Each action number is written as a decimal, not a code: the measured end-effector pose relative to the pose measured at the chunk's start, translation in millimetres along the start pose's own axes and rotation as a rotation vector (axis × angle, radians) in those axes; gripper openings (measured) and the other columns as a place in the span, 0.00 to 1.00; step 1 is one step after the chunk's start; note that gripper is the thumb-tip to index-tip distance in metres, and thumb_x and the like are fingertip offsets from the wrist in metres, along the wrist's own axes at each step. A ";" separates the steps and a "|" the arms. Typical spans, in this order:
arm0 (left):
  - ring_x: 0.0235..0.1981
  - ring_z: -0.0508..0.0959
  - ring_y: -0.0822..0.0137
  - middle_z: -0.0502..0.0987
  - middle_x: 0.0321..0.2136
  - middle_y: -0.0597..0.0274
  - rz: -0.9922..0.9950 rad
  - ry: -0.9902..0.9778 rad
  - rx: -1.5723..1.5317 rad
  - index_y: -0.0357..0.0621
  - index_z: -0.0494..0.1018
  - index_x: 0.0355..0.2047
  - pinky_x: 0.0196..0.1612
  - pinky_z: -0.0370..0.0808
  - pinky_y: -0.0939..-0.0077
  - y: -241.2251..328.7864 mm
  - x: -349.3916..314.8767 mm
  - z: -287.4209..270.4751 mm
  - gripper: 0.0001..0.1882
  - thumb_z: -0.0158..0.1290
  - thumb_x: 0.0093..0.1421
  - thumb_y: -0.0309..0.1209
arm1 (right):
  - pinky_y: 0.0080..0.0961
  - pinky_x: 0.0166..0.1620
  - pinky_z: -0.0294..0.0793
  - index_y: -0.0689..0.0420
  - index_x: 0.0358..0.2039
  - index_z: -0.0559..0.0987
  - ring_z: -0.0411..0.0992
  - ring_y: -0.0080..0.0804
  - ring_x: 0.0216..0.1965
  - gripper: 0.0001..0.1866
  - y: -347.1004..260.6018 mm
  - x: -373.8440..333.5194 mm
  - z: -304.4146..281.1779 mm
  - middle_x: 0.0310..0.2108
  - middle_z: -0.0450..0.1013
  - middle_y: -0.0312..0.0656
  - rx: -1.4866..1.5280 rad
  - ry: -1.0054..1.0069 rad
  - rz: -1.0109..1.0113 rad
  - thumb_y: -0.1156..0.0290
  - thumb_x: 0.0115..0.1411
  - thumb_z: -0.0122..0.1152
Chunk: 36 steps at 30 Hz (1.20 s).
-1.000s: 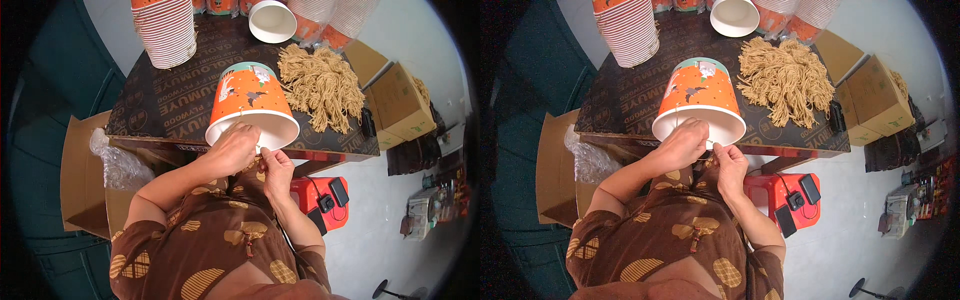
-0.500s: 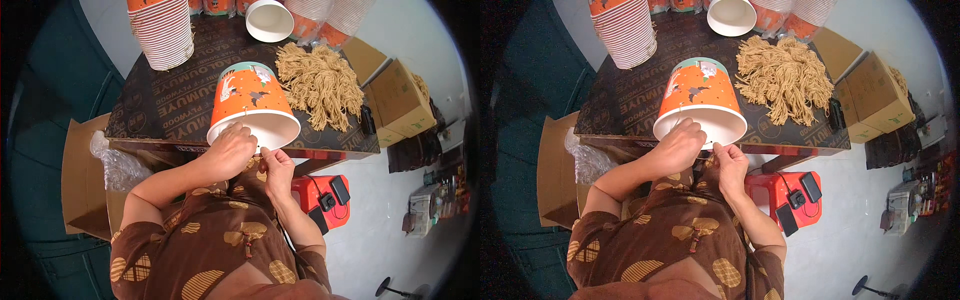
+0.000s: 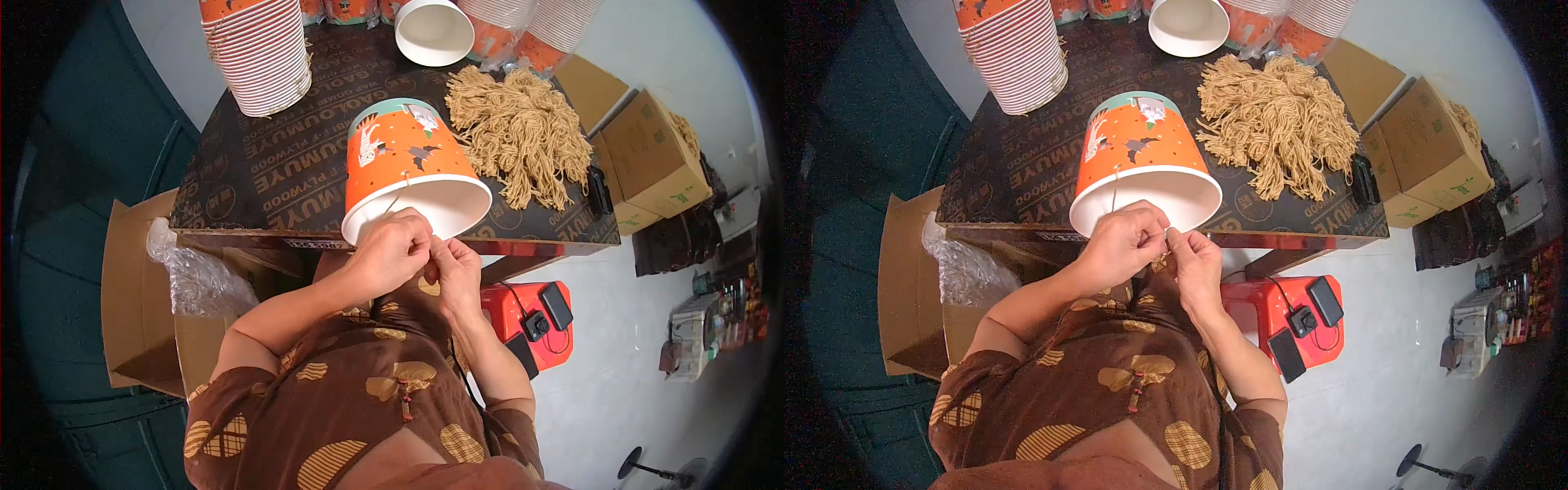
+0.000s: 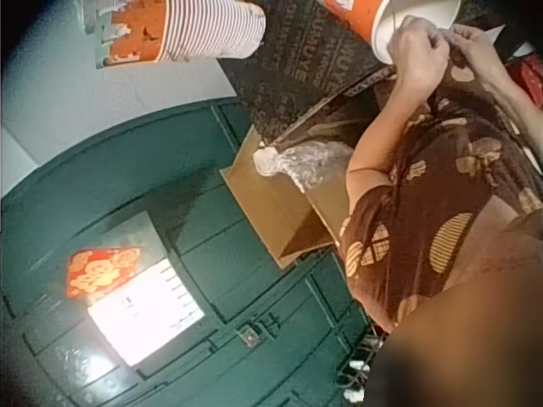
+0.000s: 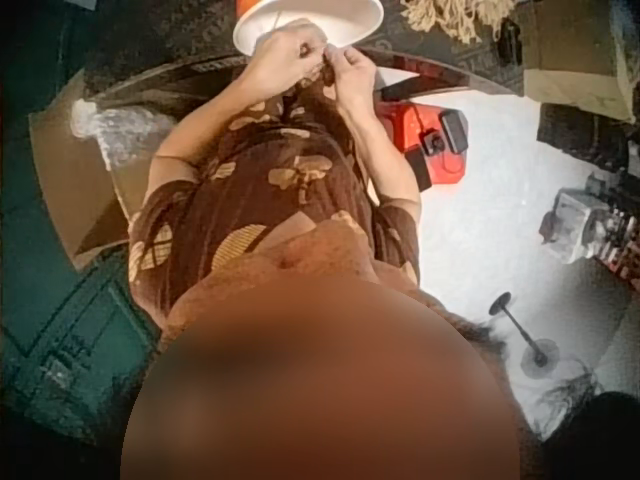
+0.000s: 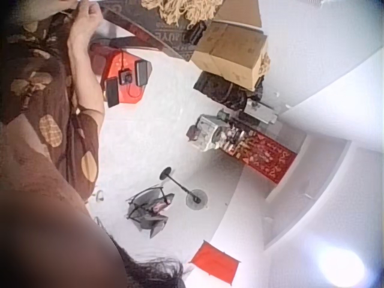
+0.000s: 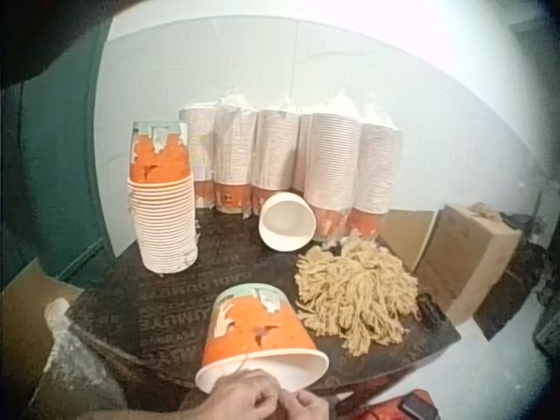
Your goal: Threading a string handle through pre-punched holes in a decorative paper bucket.
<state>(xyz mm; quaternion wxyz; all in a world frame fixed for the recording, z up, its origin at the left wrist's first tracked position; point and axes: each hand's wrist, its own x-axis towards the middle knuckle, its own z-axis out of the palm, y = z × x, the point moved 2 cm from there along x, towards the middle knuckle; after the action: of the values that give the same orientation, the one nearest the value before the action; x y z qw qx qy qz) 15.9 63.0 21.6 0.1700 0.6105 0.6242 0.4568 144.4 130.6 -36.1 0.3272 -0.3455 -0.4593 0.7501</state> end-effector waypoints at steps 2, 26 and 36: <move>0.27 0.78 0.71 0.78 0.30 0.58 -0.011 0.021 -0.049 0.35 0.71 0.25 0.29 0.74 0.75 -3.0 -0.9 3.9 0.04 0.56 0.53 0.19 | 0.17 0.20 0.60 0.59 0.22 0.75 0.61 0.18 0.16 0.15 -3.6 -1.4 2.8 0.18 0.69 0.32 -0.009 -0.015 0.012 0.67 0.66 0.58; 0.17 0.78 0.72 0.76 0.18 0.59 -0.429 -0.107 -0.122 0.30 0.73 0.26 0.19 0.74 0.78 -12.7 22.8 4.3 0.09 0.51 0.60 0.25 | 0.15 0.20 0.55 0.59 0.28 0.77 0.57 0.10 0.18 0.11 -6.0 -12.4 -3.8 0.19 0.66 0.25 -0.225 -0.066 -0.088 0.70 0.67 0.55; 0.19 0.78 0.63 0.75 0.15 0.51 -0.394 -0.111 -0.176 0.32 0.73 0.21 0.25 0.73 0.65 -12.6 39.5 5.8 0.06 0.51 0.54 0.21 | 0.30 0.25 0.70 0.62 0.31 0.78 0.72 0.37 0.23 0.05 -26.2 -10.1 3.8 0.27 0.72 0.44 -1.005 0.121 -0.928 0.81 0.53 0.62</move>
<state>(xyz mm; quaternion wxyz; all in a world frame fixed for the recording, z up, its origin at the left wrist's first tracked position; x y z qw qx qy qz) 4.9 103.4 22.4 0.3427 0.4839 0.6789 0.4330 151.4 130.2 -8.6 0.4400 -0.2641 -0.8328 0.2074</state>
